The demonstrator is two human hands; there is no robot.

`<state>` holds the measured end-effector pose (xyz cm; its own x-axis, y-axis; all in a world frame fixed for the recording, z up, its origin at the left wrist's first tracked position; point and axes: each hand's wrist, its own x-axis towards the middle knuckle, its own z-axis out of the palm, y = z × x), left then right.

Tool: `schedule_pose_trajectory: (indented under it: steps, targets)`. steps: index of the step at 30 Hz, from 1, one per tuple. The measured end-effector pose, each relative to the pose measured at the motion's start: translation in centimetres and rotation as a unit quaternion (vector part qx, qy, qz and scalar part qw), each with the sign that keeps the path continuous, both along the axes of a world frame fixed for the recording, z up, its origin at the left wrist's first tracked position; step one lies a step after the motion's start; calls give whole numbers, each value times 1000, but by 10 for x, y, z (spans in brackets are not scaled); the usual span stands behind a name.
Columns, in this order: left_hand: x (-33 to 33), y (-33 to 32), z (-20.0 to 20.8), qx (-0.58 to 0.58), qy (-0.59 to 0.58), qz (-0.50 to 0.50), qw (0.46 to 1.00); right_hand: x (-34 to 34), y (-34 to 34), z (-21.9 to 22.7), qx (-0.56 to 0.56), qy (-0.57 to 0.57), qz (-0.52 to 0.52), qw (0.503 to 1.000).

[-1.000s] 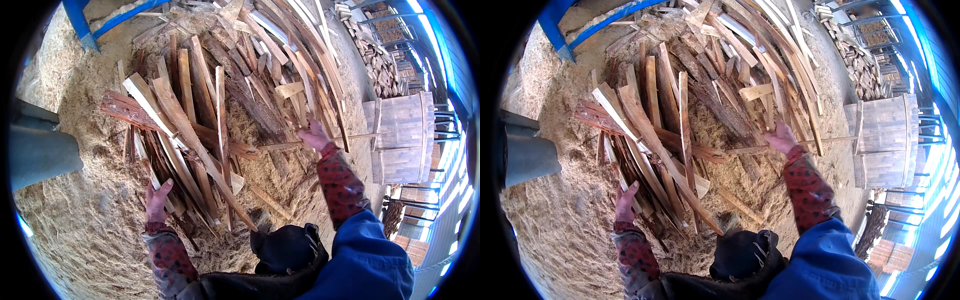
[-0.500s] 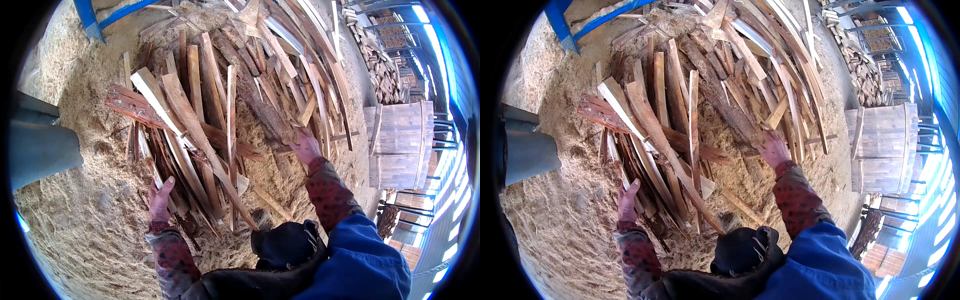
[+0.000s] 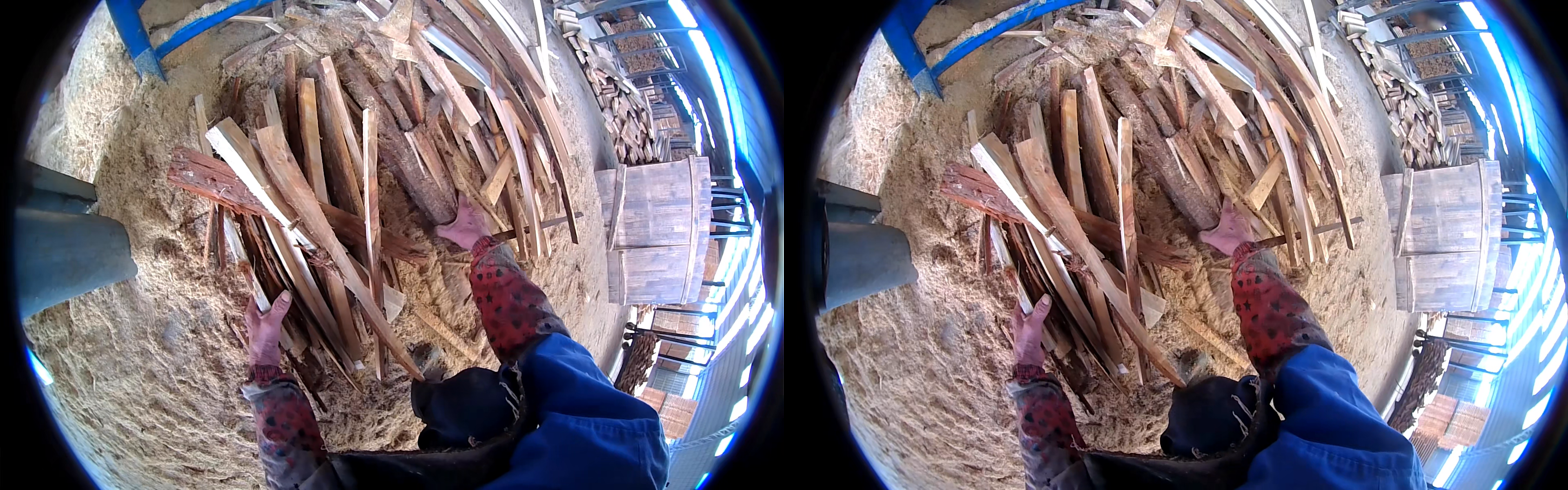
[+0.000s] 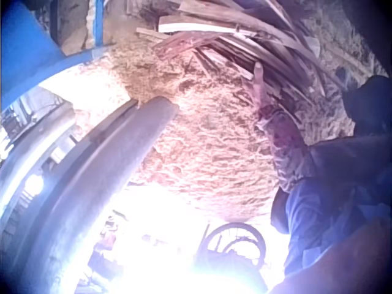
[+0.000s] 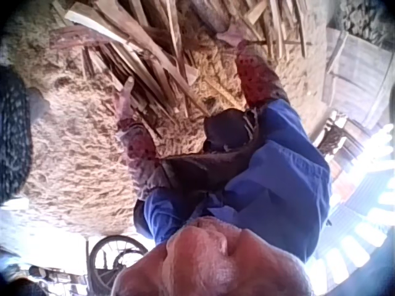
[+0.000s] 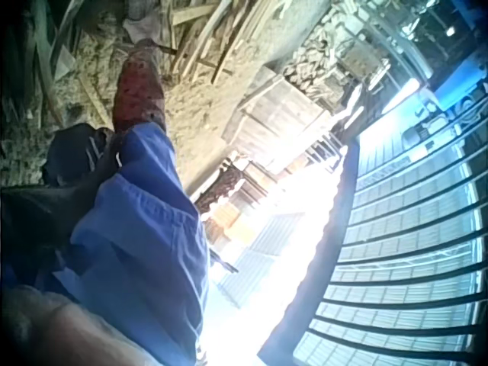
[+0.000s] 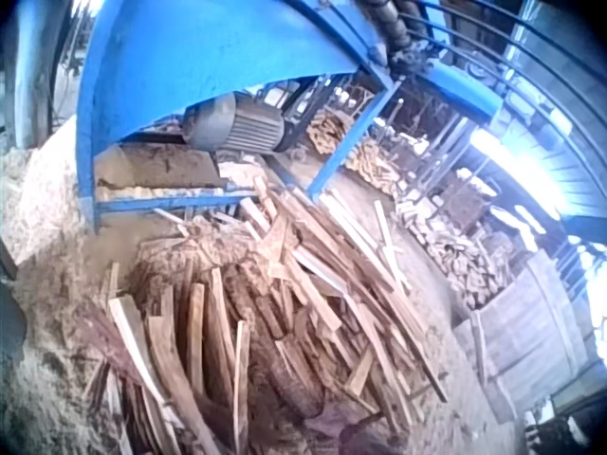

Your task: The person gathers small wooden planks and offcuts from a pile of sawdust and places them into a two-wheeled cart. The person repeatedly picks up bundles of wood and loads them into the cart.

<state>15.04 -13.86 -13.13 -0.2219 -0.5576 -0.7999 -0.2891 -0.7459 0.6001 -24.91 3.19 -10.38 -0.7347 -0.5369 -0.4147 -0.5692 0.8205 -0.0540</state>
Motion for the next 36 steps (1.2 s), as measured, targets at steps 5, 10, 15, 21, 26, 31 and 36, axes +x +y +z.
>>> schedule_pose_trajectory:
  steps: [5,10,15,21,26,31,36]
  targets:
    - [3,5,-20,-3,25,14,1000,35,-3,9,-51,-104,2,993]
    - [-2,3,-9,-24,80,13,996,33,-1,14,-153,-256,-25,954]
    - [-7,6,-2,-44,75,15,996,29,-16,10,-188,-302,-104,929]
    - [-15,-7,19,23,109,-23,994,26,-28,23,-114,-381,-193,897]
    - [-5,-3,-11,94,98,9,991,45,-41,49,-64,-411,-141,898]
    - [-12,-6,-1,97,139,-17,985,41,-27,6,-39,-301,-61,951]
    - [-37,-9,32,81,93,-138,983,5,-3,-35,-217,-641,-101,729]
